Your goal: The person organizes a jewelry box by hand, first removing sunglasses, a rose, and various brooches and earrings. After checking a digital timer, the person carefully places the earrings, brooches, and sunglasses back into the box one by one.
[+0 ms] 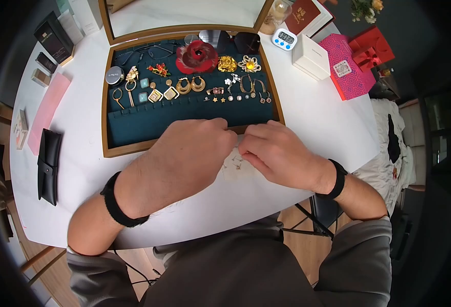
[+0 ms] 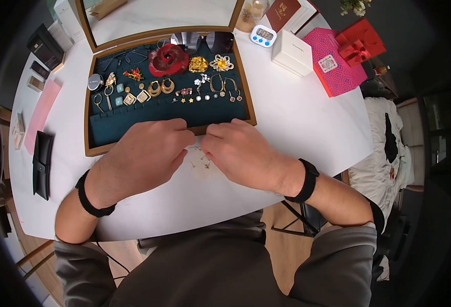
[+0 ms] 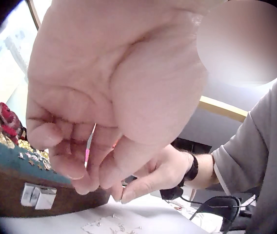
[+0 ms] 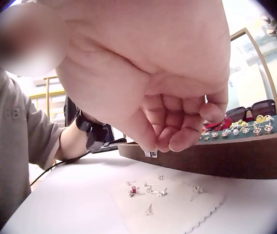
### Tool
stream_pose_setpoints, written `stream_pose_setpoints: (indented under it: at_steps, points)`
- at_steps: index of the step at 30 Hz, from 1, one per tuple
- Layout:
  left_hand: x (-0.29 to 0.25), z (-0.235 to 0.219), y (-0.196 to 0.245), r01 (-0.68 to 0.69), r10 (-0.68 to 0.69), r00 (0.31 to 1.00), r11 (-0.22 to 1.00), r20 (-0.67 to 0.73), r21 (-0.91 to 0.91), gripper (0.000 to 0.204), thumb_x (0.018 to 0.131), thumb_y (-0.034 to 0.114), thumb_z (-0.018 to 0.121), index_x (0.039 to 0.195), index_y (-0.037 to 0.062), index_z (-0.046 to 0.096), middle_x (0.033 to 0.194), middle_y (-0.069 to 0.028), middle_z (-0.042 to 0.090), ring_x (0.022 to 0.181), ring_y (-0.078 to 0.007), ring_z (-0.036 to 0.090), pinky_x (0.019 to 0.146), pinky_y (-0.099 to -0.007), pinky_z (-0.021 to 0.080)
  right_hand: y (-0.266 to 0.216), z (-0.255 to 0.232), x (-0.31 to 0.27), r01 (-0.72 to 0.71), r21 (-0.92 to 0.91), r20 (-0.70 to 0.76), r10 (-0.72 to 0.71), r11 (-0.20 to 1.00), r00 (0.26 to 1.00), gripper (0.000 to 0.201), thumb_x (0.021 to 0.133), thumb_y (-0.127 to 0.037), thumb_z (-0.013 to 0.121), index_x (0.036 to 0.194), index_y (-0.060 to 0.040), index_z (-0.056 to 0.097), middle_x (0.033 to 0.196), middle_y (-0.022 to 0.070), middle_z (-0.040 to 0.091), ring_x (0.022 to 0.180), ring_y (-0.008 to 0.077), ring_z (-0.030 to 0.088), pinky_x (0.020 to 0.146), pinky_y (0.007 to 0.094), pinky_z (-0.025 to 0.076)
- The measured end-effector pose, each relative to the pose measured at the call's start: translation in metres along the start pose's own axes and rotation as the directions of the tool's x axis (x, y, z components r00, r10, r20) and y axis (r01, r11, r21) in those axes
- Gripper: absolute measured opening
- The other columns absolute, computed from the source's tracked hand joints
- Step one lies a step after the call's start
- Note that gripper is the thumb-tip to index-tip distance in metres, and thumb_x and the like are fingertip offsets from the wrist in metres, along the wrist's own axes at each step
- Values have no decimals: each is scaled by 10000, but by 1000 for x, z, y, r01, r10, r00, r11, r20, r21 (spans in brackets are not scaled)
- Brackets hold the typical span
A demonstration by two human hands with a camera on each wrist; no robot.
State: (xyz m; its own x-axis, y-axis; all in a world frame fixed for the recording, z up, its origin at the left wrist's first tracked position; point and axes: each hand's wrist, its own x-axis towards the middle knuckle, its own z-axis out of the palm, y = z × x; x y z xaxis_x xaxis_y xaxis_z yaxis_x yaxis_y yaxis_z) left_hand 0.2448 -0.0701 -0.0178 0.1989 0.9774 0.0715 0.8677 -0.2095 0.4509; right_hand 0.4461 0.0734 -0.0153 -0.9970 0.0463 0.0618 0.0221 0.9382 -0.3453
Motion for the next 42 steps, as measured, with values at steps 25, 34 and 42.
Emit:
stream_pose_setpoints:
  at_steps: [25, 34, 42]
  points:
    - [12, 28, 4, 73, -104, 982, 979, -157, -188, 28, 856, 44, 771, 840, 35, 750, 847, -113, 729, 789, -361, 734, 704, -448, 601, 5, 4, -2, -53, 163, -16, 57, 985, 998, 79, 957, -81, 752, 974, -60, 678, 945, 83, 638, 918, 324, 656, 796, 441, 476]
    - [14, 28, 4, 90, -126, 981, 970, -149, -227, 27, 860, 31, 769, 859, 31, 742, 843, -116, 727, 794, -358, 738, 708, -437, 601, 8, 7, -5, -33, 165, -56, 43, 986, 998, 85, 949, -76, 755, 970, -65, 673, 942, 76, 634, 911, 306, 647, 792, 434, 464]
    - [14, 27, 4, 108, -149, 981, 954, -127, -281, 17, 874, 22, 754, 866, 16, 739, 846, -129, 726, 802, -354, 742, 723, -436, 599, 10, 10, -8, -19, 168, -69, 31, 986, 997, 83, 946, -50, 743, 977, -66, 668, 937, 67, 630, 918, 287, 647, 800, 423, 461]
